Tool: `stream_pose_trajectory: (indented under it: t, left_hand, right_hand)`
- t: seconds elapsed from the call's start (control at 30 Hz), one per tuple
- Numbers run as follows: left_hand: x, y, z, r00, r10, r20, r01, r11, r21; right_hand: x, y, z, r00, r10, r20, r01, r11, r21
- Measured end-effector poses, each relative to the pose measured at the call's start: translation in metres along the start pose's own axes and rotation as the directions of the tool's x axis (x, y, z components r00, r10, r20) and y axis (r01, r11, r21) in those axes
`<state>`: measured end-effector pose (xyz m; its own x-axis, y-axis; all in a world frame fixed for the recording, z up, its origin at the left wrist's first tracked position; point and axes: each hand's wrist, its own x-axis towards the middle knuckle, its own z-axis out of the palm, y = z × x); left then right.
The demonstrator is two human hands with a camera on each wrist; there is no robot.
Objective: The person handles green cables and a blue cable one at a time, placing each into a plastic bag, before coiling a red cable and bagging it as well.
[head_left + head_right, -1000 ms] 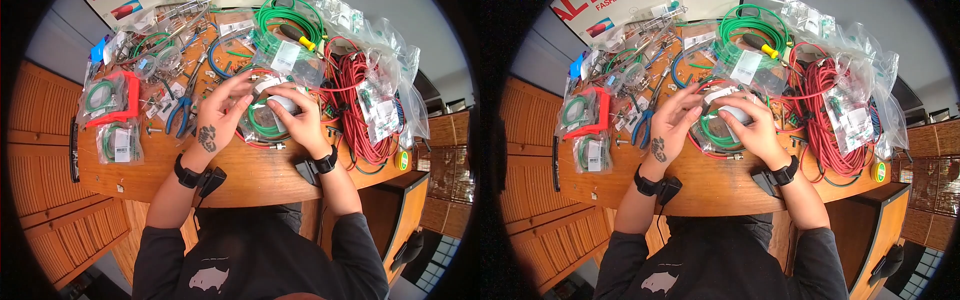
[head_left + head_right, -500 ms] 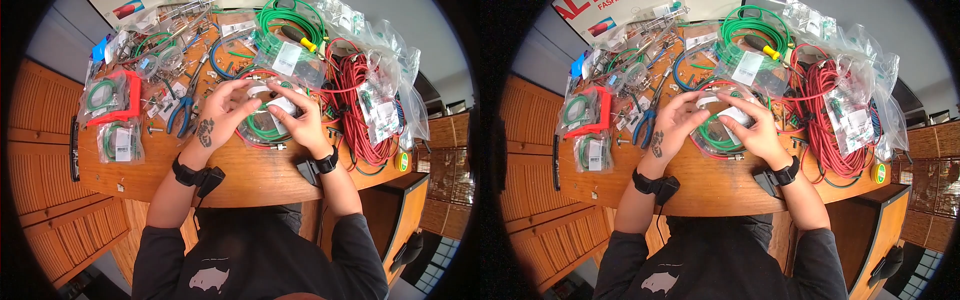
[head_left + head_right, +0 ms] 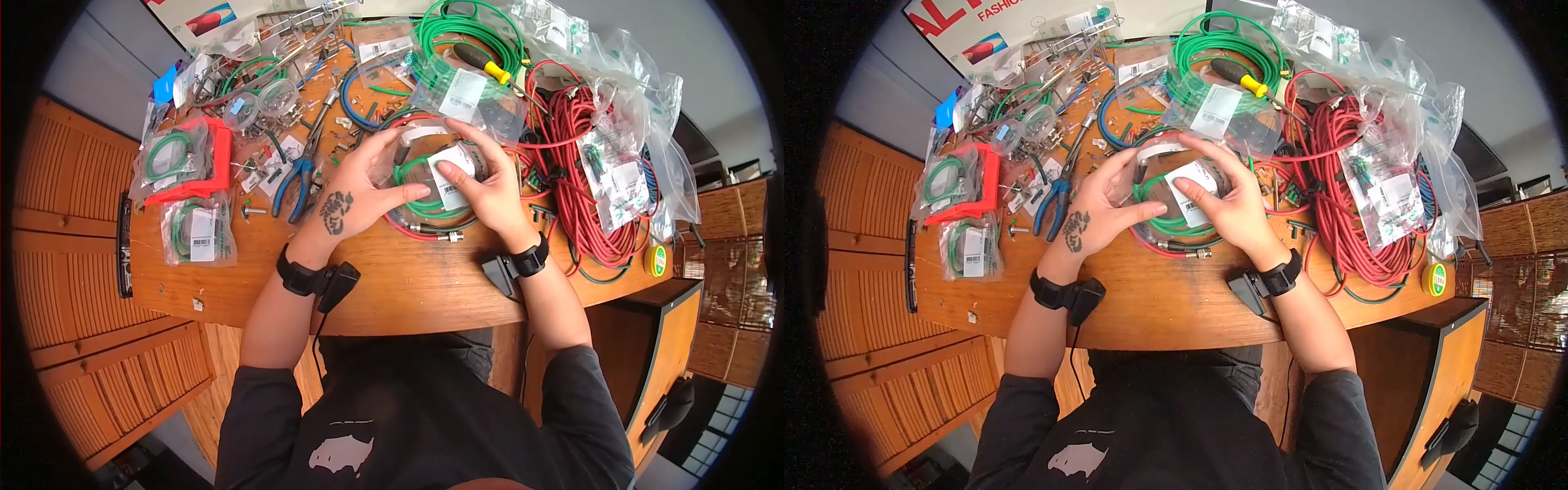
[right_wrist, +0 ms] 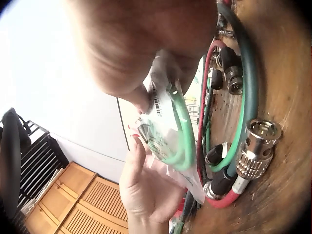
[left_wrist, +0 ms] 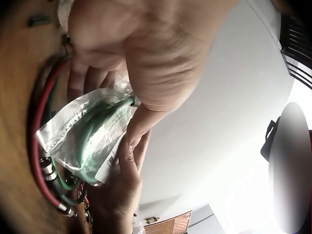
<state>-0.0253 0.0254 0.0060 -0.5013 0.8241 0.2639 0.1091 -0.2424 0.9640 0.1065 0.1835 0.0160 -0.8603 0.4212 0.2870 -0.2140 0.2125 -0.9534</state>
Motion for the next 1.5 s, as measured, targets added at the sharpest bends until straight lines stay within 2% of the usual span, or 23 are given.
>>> stream_pose_trajectory:
  t: [0.1, 0.27, 0.33, 0.47, 0.53, 0.57, 0.63, 0.67, 0.7, 0.8, 0.87, 0.9, 0.97, 1.0, 1.07, 1.13, 1.17, 1.27, 1.3, 1.37, 1.4, 1.47, 1.5]
  left_hand:
    - [-0.003, 0.012, -0.001, 0.987, -0.161, -0.021, 0.158, 0.982, -0.105]
    - [0.003, 0.013, -0.025, 0.987, -0.091, -0.132, 0.096, 0.995, 0.034]
    - [0.005, 0.038, -0.033, 0.983, -0.058, -0.173, 0.070, 0.995, 0.064]
    - [-0.006, 0.078, -0.043, 0.959, -0.019, -0.283, 0.043, 0.996, 0.080]
    - [-0.031, 0.103, -0.062, 0.953, 0.056, -0.298, 0.037, 0.954, 0.298]
    - [-0.048, 0.115, -0.068, 0.934, 0.031, -0.355, 0.080, 0.953, 0.293]
    - [-0.079, 0.138, -0.100, 0.929, -0.042, -0.367, 0.244, 0.817, 0.522]
    - [-0.098, 0.134, -0.126, 0.884, -0.128, -0.449, 0.317, 0.872, 0.374]
    - [-0.111, 0.138, -0.145, 0.850, -0.109, -0.515, 0.366, 0.825, 0.430]
    - [-0.137, 0.139, -0.215, 0.867, -0.264, -0.423, 0.431, 0.825, 0.367]
    - [-0.143, 0.129, -0.254, 0.855, -0.312, -0.414, 0.504, 0.688, 0.523]
    - [-0.142, 0.132, -0.249, 0.855, -0.319, -0.408, 0.505, 0.686, 0.523]
    - [-0.135, 0.136, -0.237, 0.846, -0.132, -0.517, 0.531, 0.286, 0.797]
    - [-0.139, 0.134, -0.239, 0.909, 0.096, -0.406, 0.383, 0.191, 0.904]
    - [-0.136, 0.147, -0.203, 0.938, 0.225, -0.262, 0.262, 0.033, 0.965]
    - [-0.141, 0.139, -0.180, 0.897, 0.053, -0.439, 0.419, 0.216, 0.882]
    - [-0.139, 0.136, -0.169, 0.894, -0.046, -0.446, 0.443, 0.230, 0.866]
    - [-0.140, 0.115, -0.161, 0.948, -0.083, -0.306, 0.309, 0.025, 0.951]
    - [-0.129, 0.114, -0.151, 0.953, -0.082, -0.293, 0.297, 0.036, 0.954]
    - [-0.110, 0.115, -0.112, 0.934, -0.062, -0.353, 0.357, 0.248, 0.901]
    - [-0.101, 0.110, -0.098, 0.935, -0.064, -0.350, 0.354, 0.251, 0.901]
    - [-0.074, 0.098, -0.076, 0.979, -0.111, -0.172, 0.205, 0.490, 0.847]
    - [-0.060, 0.091, -0.066, 0.992, -0.076, -0.101, 0.125, 0.442, 0.889]
  right_hand:
    - [-0.001, 0.005, 0.002, 0.998, -0.060, 0.001, 0.059, 0.992, 0.109]
    - [0.002, 0.004, -0.003, 0.998, 0.061, -0.015, -0.048, 0.895, 0.443]
    - [0.002, 0.004, -0.005, 0.997, 0.031, -0.071, -0.006, 0.943, 0.332]
    - [0.003, 0.009, -0.007, 0.999, 0.011, -0.044, 0.005, 0.938, 0.346]
    - [0.002, 0.008, -0.007, 0.999, -0.003, -0.033, 0.014, 0.934, 0.358]
    - [0.001, 0.007, -0.008, 1.000, -0.001, -0.020, 0.007, 0.947, 0.322]
    - [0.000, 0.007, -0.009, 1.000, -0.022, -0.015, 0.026, 0.951, 0.309]
    - [0.000, 0.007, -0.010, 0.999, -0.022, -0.022, 0.028, 0.948, 0.318]
    - [0.000, 0.006, -0.011, 1.000, -0.016, -0.016, 0.020, 0.950, 0.312]
    - [0.000, 0.008, -0.012, 1.000, -0.010, -0.029, 0.018, 0.956, 0.291]
    - [0.001, 0.008, -0.012, 1.000, -0.019, 0.000, 0.018, 0.966, 0.258]
    - [0.001, 0.009, -0.012, 1.000, -0.026, 0.000, 0.025, 0.965, 0.262]
    - [0.000, 0.007, -0.013, 0.999, -0.032, -0.012, 0.033, 0.970, 0.240]
    - [0.001, 0.007, -0.013, 0.999, -0.042, -0.012, 0.043, 0.973, 0.228]
    - [0.002, 0.010, -0.016, 0.998, -0.034, -0.047, 0.045, 0.969, 0.242]
    - [0.005, 0.012, -0.020, 0.985, -0.035, -0.171, 0.068, 0.979, 0.191]
    - [0.007, 0.015, -0.025, 0.974, -0.073, -0.214, 0.117, 0.973, 0.199]
    - [0.012, 0.021, -0.042, 0.935, -0.116, -0.335, 0.150, 0.986, 0.076]
    - [0.012, 0.020, -0.044, 0.917, -0.098, -0.386, 0.126, 0.991, 0.048]
    - [0.015, 0.030, -0.053, 0.920, -0.101, -0.378, 0.094, 0.995, -0.036]
    - [0.016, 0.035, -0.055, 0.926, -0.104, -0.362, 0.068, 0.991, -0.112]
    - [0.016, 0.042, -0.055, 0.926, -0.113, -0.361, 0.013, 0.963, -0.268]
    - [0.015, 0.036, -0.053, 0.941, -0.130, -0.313, 0.007, 0.930, -0.367]
